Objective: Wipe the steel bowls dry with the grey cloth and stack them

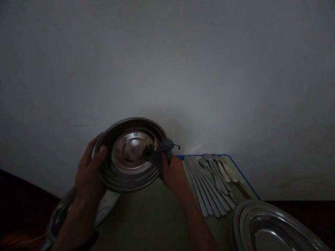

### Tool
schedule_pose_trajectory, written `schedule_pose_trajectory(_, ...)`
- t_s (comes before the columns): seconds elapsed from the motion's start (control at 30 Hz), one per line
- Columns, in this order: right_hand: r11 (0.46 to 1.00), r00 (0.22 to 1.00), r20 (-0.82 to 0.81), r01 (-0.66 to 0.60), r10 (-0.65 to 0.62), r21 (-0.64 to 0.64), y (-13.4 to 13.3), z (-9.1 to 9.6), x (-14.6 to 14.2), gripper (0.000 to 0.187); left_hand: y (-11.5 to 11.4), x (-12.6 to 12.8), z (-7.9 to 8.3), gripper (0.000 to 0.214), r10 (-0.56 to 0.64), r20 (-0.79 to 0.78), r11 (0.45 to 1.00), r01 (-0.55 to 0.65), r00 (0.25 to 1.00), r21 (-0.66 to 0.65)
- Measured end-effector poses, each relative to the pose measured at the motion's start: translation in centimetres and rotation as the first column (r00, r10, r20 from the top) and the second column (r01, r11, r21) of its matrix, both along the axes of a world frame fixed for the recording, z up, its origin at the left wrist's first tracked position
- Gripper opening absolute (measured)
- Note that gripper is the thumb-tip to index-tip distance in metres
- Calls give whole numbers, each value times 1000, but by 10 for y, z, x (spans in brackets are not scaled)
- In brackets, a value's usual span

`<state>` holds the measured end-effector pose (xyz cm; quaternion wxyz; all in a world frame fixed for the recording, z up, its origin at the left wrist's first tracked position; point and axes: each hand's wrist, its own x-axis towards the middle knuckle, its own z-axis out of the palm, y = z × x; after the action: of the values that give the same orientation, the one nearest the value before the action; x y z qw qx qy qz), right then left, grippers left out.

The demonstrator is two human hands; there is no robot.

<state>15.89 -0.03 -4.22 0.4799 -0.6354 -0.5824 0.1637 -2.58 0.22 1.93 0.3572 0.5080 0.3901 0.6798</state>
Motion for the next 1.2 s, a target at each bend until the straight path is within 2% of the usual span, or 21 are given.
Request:
schedule_pose_trajectory(0.03,1000,1000,7,-22,22,-14,0,0,3,41,0,-1,0,47,-50,-20,999,50,999,-12)
schedule_pose_trajectory(0.1,997,997,29,-67,68,-37,-1,0,14,39,-1,-5,-1,59,-231,-49,967,224,972,-119)
schedule_pose_trajectory(0.2,992,988,96,-117,122,-55,-4,5,32,32,-2,-17,-3,60,-517,-89,828,471,851,-305)
schedule_pose_trajectory(0.23,992,983,134,-119,124,-45,-5,7,36,29,-2,-19,-5,57,-578,-129,788,510,806,-345)
schedule_pose_trajectory(0.3,993,969,218,-120,118,-5,-7,11,40,23,-3,-19,-6,48,-636,-237,754,528,734,-389)
schedule_pose_trajectory(0.37,994,956,279,-100,86,37,-8,14,38,22,-4,-14,-6,39,-632,-292,762,507,717,-404)
schedule_pose_trajectory(0.53,994,947,321,-36,2,99,-5,12,25,20,-6,-2,-2,31,-606,-285,779,479,743,-405)
schedule_pose_trajectory(0.6,991,949,315,-39,-4,129,-3,10,23,22,-6,-2,-1,32,-597,-282,783,470,751,-407)
schedule_pose_trajectory(0.67,985,964,262,1,-47,172,-1,10,24,28,-6,-3,0,35,-554,-274,813,439,786,-382)
schedule_pose_trajectory(0.73,974,977,169,90,-127,209,0,11,25,33,-6,0,0,37,-451,-282,879,368,847,-303)
schedule_pose_trajectory(0.8,966,977,82,178,-196,190,0,12,25,37,-5,5,1,39,-306,-284,946,256,909,-200)
schedule_pose_trajectory(0.87,975,978,35,202,-206,90,0,13,24,43,-3,11,0,39,-139,-252,988,116,958,-102)
schedule_pose_trajectory(0.93,986,986,21,166,-166,-23,0,13,21,47,0,16,-2,39,11,-190,999,-20,982,-50)
schedule_pose_trajectory(1.0,991,994,31,107,-105,-74,0,11,20,45,3,17,-4,41,51,-114,995,-60,992,-78)
schedule_pose_trajectory(1.07,995,997,50,58,-54,-80,1,8,23,40,5,14,-6,46,-52,-30,978,45,998,-203)
schedule_pose_trajectory(1.13,996,998,55,6,-1,-86,1,6,28,33,6,10,-7,52,-214,71,899,225,974,-376)
schedule_pose_trajectory(1.2,996,998,57,-26,31,-88,0,7,34,29,5,5,-6,49,-341,159,776,373,927,-509)
